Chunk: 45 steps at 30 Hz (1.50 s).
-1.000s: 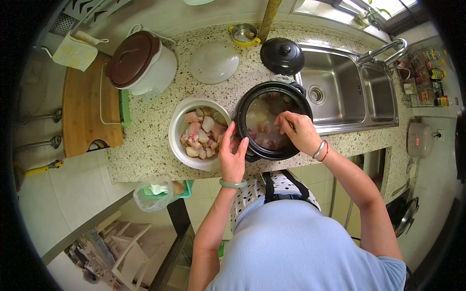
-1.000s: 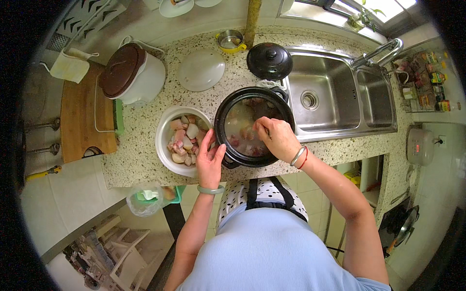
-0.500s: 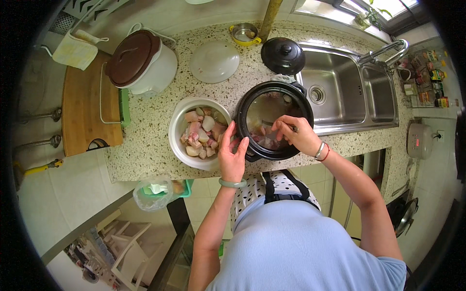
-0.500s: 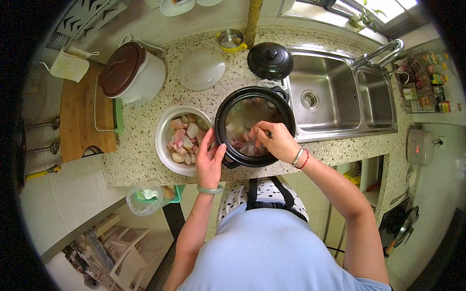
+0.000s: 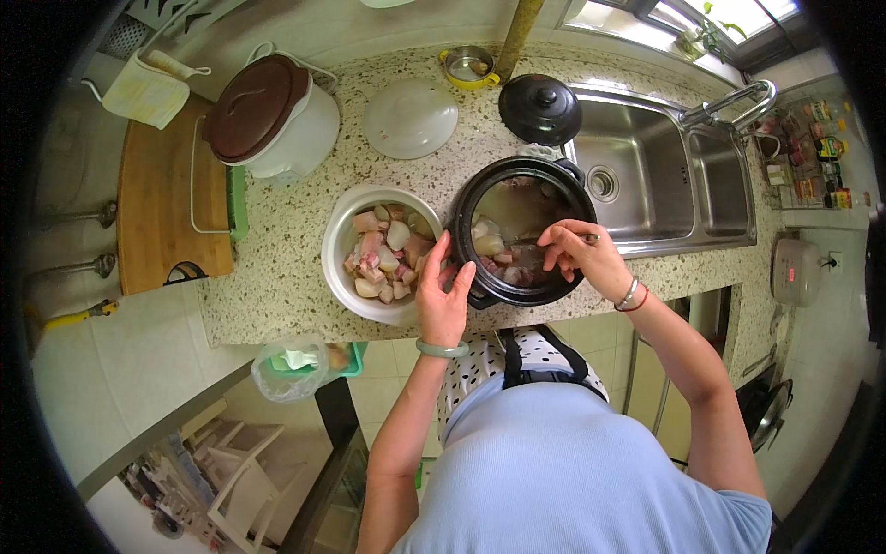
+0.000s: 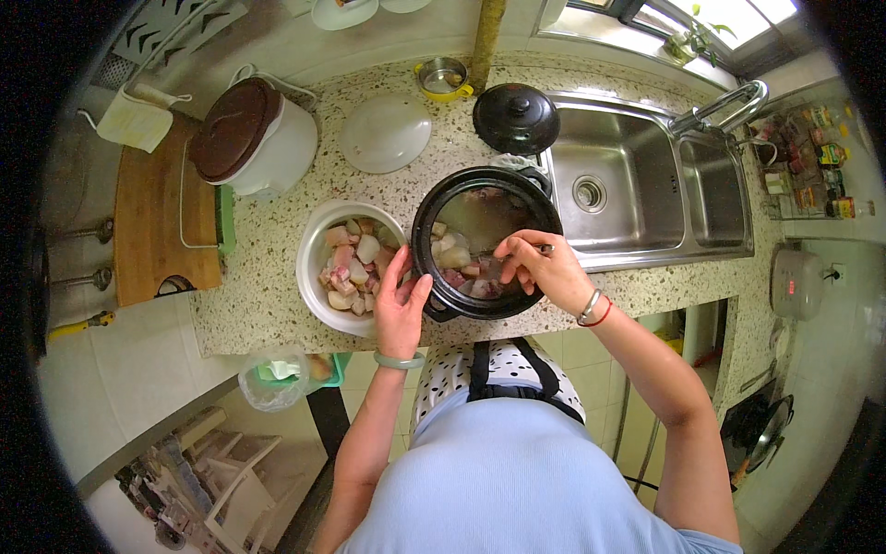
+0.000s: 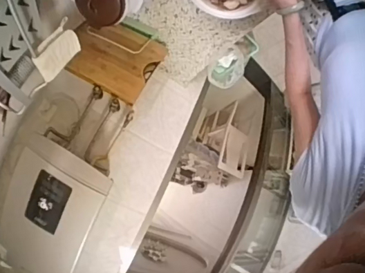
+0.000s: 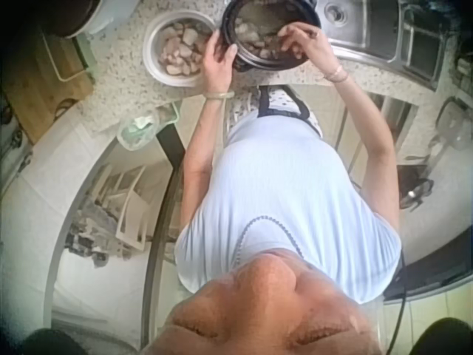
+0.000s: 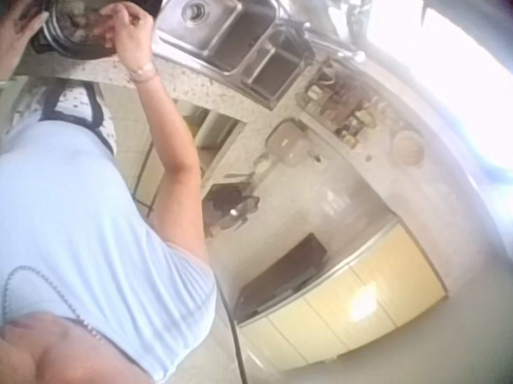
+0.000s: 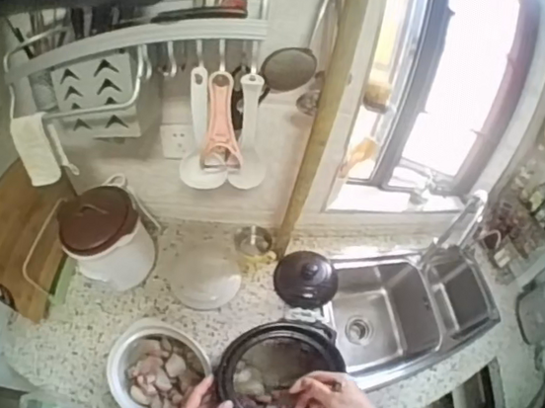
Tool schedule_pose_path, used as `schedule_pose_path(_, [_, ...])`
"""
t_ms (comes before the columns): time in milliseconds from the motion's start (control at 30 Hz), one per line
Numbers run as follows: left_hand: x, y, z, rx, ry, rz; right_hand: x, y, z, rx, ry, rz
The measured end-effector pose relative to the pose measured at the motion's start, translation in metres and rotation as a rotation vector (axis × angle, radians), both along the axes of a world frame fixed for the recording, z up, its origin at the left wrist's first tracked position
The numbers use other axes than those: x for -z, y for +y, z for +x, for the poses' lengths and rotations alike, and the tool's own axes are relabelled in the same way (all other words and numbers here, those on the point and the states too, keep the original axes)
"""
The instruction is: The person uses a ladle to transfer cooked meat and vegetables from a black pot to a white bowl. The person repeatedly scoops the contents and places them into the bowl until the pot is empty.
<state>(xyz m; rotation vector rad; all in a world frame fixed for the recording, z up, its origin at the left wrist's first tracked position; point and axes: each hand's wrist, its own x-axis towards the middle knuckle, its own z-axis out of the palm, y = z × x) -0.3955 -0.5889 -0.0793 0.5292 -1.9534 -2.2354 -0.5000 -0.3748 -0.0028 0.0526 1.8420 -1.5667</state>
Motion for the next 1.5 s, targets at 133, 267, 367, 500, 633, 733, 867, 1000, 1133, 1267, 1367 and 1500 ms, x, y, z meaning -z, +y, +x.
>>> schedule_pose_path(133, [0.000, 0.000, 0.001, -0.002, -0.001, 0.003, -0.011, 0.005, 0.001, 0.038, -0.009, -0.015])
schedule_pose_path(267, [0.002, 0.000, 0.001, 0.003, 0.000, 0.017, -0.023, 0.008, 0.004, 0.056, -0.021, -0.012])
schedule_pose_path(367, [0.000, 0.001, 0.000, 0.011, 0.001, 0.014, -0.027, 0.011, 0.008, 0.069, -0.009, -0.030])
schedule_pose_path(500, [-0.004, 0.002, 0.000, 0.013, -0.004, 0.037, -0.035, 0.012, 0.009, 0.078, 0.003, -0.025])
schedule_pose_path(633, [-0.011, 0.003, -0.002, -0.024, 0.013, 0.007, -0.041, 0.014, 0.010, 0.073, 0.033, -0.002])
schedule_pose_path(733, [-0.017, 0.000, -0.004, -0.062, 0.026, -0.002, -0.045, 0.017, 0.012, 0.083, 0.051, 0.016])
schedule_pose_path(867, [-0.017, -0.002, -0.005, -0.074, 0.023, 0.051, -0.048, 0.023, 0.014, 0.112, 0.059, 0.007])
schedule_pose_path(1000, [-0.014, -0.003, -0.003, -0.070, 0.018, 0.076, -0.052, 0.028, 0.017, 0.135, 0.078, 0.013])
schedule_pose_path(1133, [-0.014, -0.003, -0.003, -0.062, 0.003, 0.108, -0.053, 0.030, 0.020, 0.144, 0.092, 0.036])
schedule_pose_path(1267, [-0.015, -0.003, -0.007, -0.060, 0.016, 0.133, -0.052, 0.030, 0.023, 0.158, 0.103, 0.014])
schedule_pose_path(1367, [-0.020, -0.002, -0.011, -0.057, 0.026, 0.130, -0.062, 0.029, 0.023, 0.172, 0.103, 0.026])
schedule_pose_path(1500, [-0.026, -0.004, -0.016, -0.051, 0.054, 0.113, -0.081, 0.023, 0.020, 0.171, 0.158, 0.050])
